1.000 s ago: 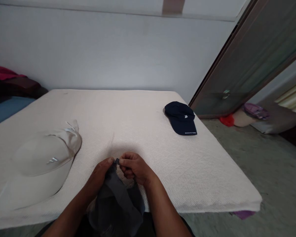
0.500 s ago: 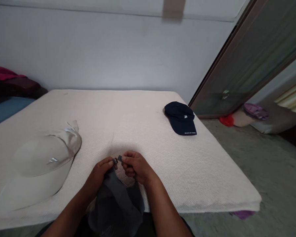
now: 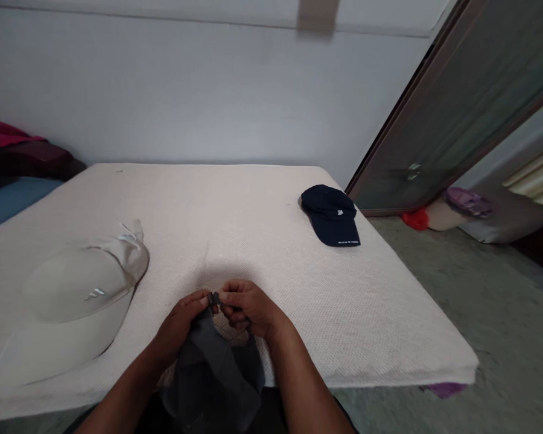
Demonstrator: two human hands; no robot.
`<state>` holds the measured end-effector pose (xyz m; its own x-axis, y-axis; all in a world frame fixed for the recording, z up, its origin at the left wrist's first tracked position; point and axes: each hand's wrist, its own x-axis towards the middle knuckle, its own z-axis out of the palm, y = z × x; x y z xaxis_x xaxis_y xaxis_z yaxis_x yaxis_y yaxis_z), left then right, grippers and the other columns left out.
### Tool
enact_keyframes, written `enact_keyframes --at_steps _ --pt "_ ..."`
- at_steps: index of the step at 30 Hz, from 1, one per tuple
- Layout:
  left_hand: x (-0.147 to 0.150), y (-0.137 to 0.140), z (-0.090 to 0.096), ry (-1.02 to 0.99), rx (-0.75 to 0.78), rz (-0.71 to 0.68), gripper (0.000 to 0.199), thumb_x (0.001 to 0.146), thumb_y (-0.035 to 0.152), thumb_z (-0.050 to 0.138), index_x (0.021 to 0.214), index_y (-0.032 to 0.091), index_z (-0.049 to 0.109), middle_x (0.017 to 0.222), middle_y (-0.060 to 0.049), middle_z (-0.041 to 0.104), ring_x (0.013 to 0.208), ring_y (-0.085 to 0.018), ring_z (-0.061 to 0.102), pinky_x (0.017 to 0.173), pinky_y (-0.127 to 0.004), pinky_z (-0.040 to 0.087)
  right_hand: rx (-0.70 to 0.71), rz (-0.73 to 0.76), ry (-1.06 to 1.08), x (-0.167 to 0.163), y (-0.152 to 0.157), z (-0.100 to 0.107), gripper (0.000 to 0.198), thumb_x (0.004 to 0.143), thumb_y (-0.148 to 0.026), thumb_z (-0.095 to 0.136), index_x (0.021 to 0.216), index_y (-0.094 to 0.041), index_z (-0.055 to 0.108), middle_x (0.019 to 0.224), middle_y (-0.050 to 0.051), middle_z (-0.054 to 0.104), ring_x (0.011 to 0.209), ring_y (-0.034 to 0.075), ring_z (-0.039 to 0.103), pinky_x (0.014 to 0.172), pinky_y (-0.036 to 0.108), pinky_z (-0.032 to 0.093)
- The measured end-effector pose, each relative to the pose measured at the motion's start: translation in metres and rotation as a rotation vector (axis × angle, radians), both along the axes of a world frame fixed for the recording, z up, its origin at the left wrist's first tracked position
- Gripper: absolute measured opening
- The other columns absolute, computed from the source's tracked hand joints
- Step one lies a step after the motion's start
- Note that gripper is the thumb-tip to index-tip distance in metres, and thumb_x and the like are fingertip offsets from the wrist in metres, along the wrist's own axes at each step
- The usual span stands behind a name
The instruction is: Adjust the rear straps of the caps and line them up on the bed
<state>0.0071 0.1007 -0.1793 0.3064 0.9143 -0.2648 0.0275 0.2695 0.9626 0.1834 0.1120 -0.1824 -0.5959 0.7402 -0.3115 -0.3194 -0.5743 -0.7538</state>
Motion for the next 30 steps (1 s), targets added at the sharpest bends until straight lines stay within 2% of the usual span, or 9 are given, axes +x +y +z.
enact_keyframes --at_steps 9,15,24,30 --pt "0.0002 0.0004 0.006 0.124 0.064 -0.049 0.026 0.084 0.033 0.046 0.068 0.017 0.058 0.062 0.002 0.049 0.059 -0.013 0.039 0.054 -0.023 0.032 0.038 -0.032 -0.04 0.0005 -0.0013 0.0003 0.021 0.074 -0.031 0.069 0.078 -0.015 0.056 0.052 -0.007 0.047 0.037 0.001 0.027 0.035 0.016 0.015" --pt "0.0009 0.0012 0.0013 0.074 0.038 -0.047 0.025 0.084 0.034 0.048 0.066 0.018 0.054 0.061 0.003 0.045 0.058 -0.012 0.037 0.055 -0.023 0.032 0.007 0.008 -0.056 0.0014 -0.0008 0.0004 0.022 0.074 -0.031 0.07 0.077 -0.016 0.055 0.051 -0.008 0.048 0.036 0.001 0.025 0.034 0.016 0.013" --pt "-0.0012 -0.0001 -0.0028 0.031 -0.037 -0.12 0.027 0.085 0.038 0.051 0.069 0.017 0.057 0.057 0.004 0.044 0.052 -0.011 0.034 0.048 -0.022 0.027 -0.022 -0.038 -0.024 0.0012 -0.0017 -0.0007 0.022 0.076 -0.033 0.068 0.077 -0.017 0.052 0.052 -0.007 0.05 0.036 0.001 0.024 0.035 0.016 0.012" --pt "-0.0013 0.0004 -0.0033 -0.02 -0.045 -0.069 0.025 0.084 0.036 0.051 0.072 0.017 0.061 0.067 0.001 0.055 0.061 -0.012 0.043 0.057 -0.023 0.034 -0.014 0.014 0.018 0.0019 -0.0018 0.0003 0.021 0.077 -0.032 0.067 0.076 -0.016 0.053 0.054 -0.006 0.05 0.037 0.0 0.024 0.036 0.016 0.012"
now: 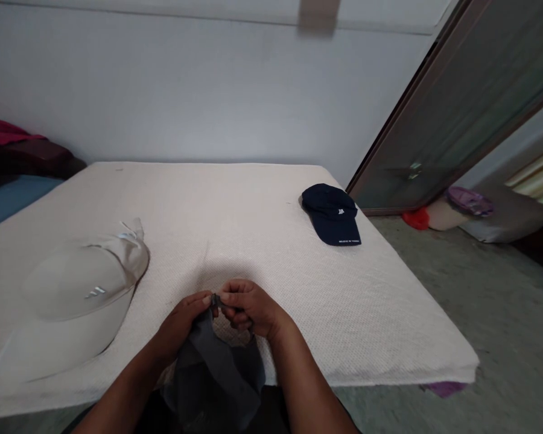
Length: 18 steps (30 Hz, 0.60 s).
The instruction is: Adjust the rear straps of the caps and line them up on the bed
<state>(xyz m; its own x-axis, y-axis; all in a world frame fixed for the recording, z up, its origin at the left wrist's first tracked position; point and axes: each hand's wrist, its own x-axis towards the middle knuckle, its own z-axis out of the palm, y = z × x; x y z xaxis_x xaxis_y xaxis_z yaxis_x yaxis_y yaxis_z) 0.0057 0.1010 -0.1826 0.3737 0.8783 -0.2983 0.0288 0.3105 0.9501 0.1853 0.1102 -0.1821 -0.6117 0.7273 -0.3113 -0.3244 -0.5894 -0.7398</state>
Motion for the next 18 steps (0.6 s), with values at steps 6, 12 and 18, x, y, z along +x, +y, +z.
enact_keyframes --at_steps 6,12,18 --pt "0.0 -0.0006 0.0001 -0.047 -0.002 -0.01 0.024 0.084 0.035 0.052 0.071 0.017 0.061 0.065 0.002 0.055 0.059 -0.012 0.043 0.057 -0.022 0.034 -0.046 -0.037 0.052 -0.0011 -0.0004 -0.0025 0.021 0.079 -0.033 0.066 0.08 -0.017 0.052 0.058 -0.005 0.052 0.038 0.0 0.021 0.036 0.016 0.011" --pt "0.0017 -0.0011 0.0023 -0.073 -0.042 0.041 0.022 0.08 0.035 0.057 0.07 0.017 0.062 0.064 0.001 0.058 0.057 -0.012 0.046 0.055 -0.022 0.035 -0.058 -0.045 0.099 -0.0026 -0.0009 -0.005 0.021 0.079 -0.032 0.066 0.081 -0.017 0.052 0.057 -0.006 0.049 0.039 0.0 0.019 0.036 0.016 0.01" --pt "0.0053 -0.003 0.0071 -0.119 -0.121 0.079 0.019 0.077 0.035 0.061 0.075 0.017 0.067 0.068 -0.001 0.065 0.064 -0.015 0.055 0.06 -0.023 0.041 -0.04 -0.041 0.002 -0.0049 -0.001 -0.0022 0.022 0.076 -0.032 0.068 0.081 -0.017 0.052 0.054 -0.007 0.05 0.037 0.001 0.023 0.036 0.016 0.01"
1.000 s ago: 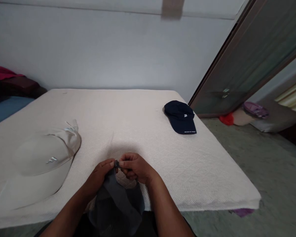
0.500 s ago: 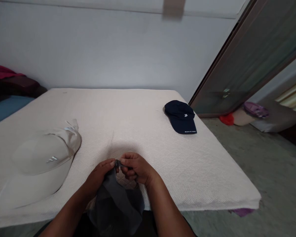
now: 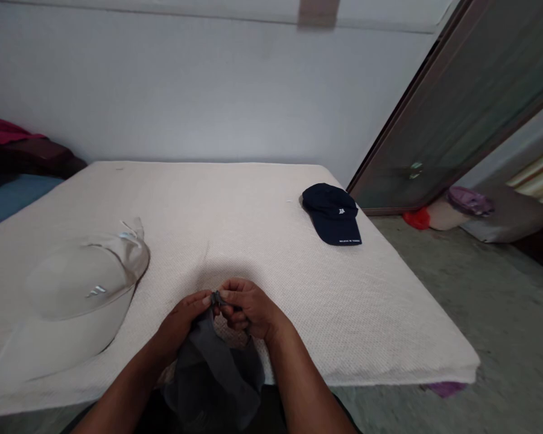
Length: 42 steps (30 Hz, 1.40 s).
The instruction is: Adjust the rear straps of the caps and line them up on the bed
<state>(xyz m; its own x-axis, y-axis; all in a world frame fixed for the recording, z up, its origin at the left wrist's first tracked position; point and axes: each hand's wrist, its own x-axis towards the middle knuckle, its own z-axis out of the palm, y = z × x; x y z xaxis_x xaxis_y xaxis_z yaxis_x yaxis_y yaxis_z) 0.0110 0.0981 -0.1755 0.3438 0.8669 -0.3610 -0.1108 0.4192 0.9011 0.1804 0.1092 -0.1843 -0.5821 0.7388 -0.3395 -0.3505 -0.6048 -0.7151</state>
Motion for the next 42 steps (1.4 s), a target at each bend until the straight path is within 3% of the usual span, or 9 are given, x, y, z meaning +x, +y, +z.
enact_keyframes --at_steps 8,13,28,34,42 --pt "-0.002 0.0 -0.003 0.03 0.031 -0.021 0.022 0.078 0.036 0.059 0.073 0.016 0.067 0.067 -0.001 0.063 0.057 -0.012 0.048 0.053 -0.021 0.036 0.043 0.016 -0.017 0.002 0.0 0.001 0.018 0.077 -0.03 0.066 0.081 -0.017 0.054 0.053 -0.007 0.05 0.036 0.001 0.024 0.035 0.016 0.013" --pt "-0.002 0.002 -0.007 -0.004 0.011 -0.025 0.021 0.077 0.036 0.062 0.074 0.015 0.066 0.067 0.0 0.062 0.055 -0.011 0.048 0.052 -0.021 0.035 0.044 -0.061 -0.082 -0.001 0.001 0.0 0.021 0.073 -0.031 0.068 0.078 -0.016 0.054 0.056 -0.005 0.053 0.037 0.001 0.028 0.035 0.016 0.013" --pt "0.001 0.0 -0.003 -0.167 -0.135 0.005 0.017 0.072 0.03 0.069 0.076 0.016 0.06 0.059 0.003 0.061 0.045 -0.007 0.049 0.046 -0.018 0.036 0.01 -0.12 -0.1 -0.004 0.0 0.0 0.024 0.071 -0.03 0.071 0.077 -0.017 0.052 0.049 -0.008 0.048 0.036 0.001 0.024 0.036 0.016 0.011" --pt "-0.001 0.001 -0.005 -0.171 -0.144 0.121 0.02 0.069 0.028 0.071 0.08 0.018 0.059 0.057 0.006 0.059 0.044 -0.007 0.049 0.045 -0.018 0.036 -0.012 -0.117 -0.087 -0.004 -0.001 0.001 0.023 0.071 -0.03 0.07 0.078 -0.018 0.051 0.051 -0.008 0.048 0.037 0.001 0.022 0.037 0.017 0.01" --pt "-0.002 0.001 -0.009 -0.162 -0.159 0.114 0.024 0.067 0.028 0.072 0.084 0.018 0.06 0.058 0.006 0.059 0.043 -0.006 0.048 0.043 -0.017 0.035 -0.003 -0.197 -0.098 -0.007 0.0 0.0 0.028 0.069 -0.033 0.072 0.075 -0.018 0.049 0.05 -0.008 0.049 0.036 0.001 0.024 0.037 0.016 0.011"
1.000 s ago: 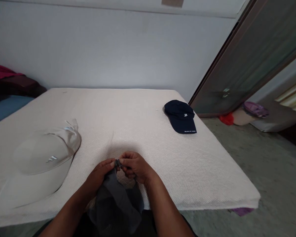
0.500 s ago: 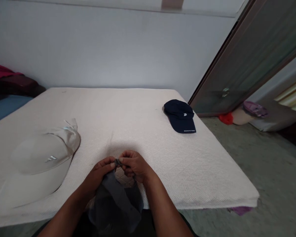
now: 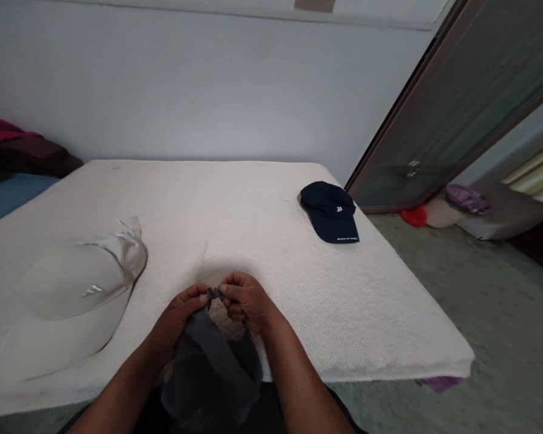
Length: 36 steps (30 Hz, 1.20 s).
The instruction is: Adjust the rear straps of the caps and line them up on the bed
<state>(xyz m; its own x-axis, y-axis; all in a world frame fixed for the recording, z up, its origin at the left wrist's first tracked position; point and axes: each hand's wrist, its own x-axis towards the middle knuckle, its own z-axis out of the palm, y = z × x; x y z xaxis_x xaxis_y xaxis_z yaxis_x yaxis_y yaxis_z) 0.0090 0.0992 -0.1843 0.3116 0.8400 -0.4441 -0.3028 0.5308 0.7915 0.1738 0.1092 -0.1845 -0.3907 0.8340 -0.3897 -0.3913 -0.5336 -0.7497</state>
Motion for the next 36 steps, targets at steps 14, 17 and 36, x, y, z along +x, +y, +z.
enact_keyframes --at_steps 14,17,36 --pt "0.0005 0.0002 0.0018 -0.029 0.009 -0.018 0.018 0.069 0.028 0.072 0.076 0.016 0.061 0.058 0.005 0.057 0.046 -0.006 0.046 0.045 -0.017 0.035 0.051 0.047 0.053 0.0025 0.0 0.0014 0.03 0.065 -0.03 0.077 0.081 -0.017 0.056 0.051 -0.009 0.047 0.037 0.001 0.027 0.037 0.017 0.013" --pt "0.0006 -0.0001 0.0021 -0.034 0.001 -0.023 0.018 0.068 0.028 0.072 0.078 0.016 0.062 0.06 0.004 0.058 0.047 -0.007 0.048 0.047 -0.017 0.035 0.045 0.066 0.065 0.0033 0.0005 0.0006 0.031 0.064 -0.03 0.078 0.082 -0.016 0.056 0.052 -0.009 0.047 0.038 0.001 0.028 0.038 0.018 0.014" --pt "0.0001 -0.0023 -0.0002 0.083 0.085 -0.099 0.019 0.075 0.034 0.066 0.08 0.015 0.062 0.065 0.001 0.06 0.054 -0.009 0.048 0.052 -0.02 0.034 -0.002 0.077 0.043 0.0026 0.0001 -0.0026 0.028 0.068 -0.031 0.074 0.074 -0.017 0.05 0.05 -0.007 0.05 0.037 0.0 0.025 0.036 0.015 0.012"
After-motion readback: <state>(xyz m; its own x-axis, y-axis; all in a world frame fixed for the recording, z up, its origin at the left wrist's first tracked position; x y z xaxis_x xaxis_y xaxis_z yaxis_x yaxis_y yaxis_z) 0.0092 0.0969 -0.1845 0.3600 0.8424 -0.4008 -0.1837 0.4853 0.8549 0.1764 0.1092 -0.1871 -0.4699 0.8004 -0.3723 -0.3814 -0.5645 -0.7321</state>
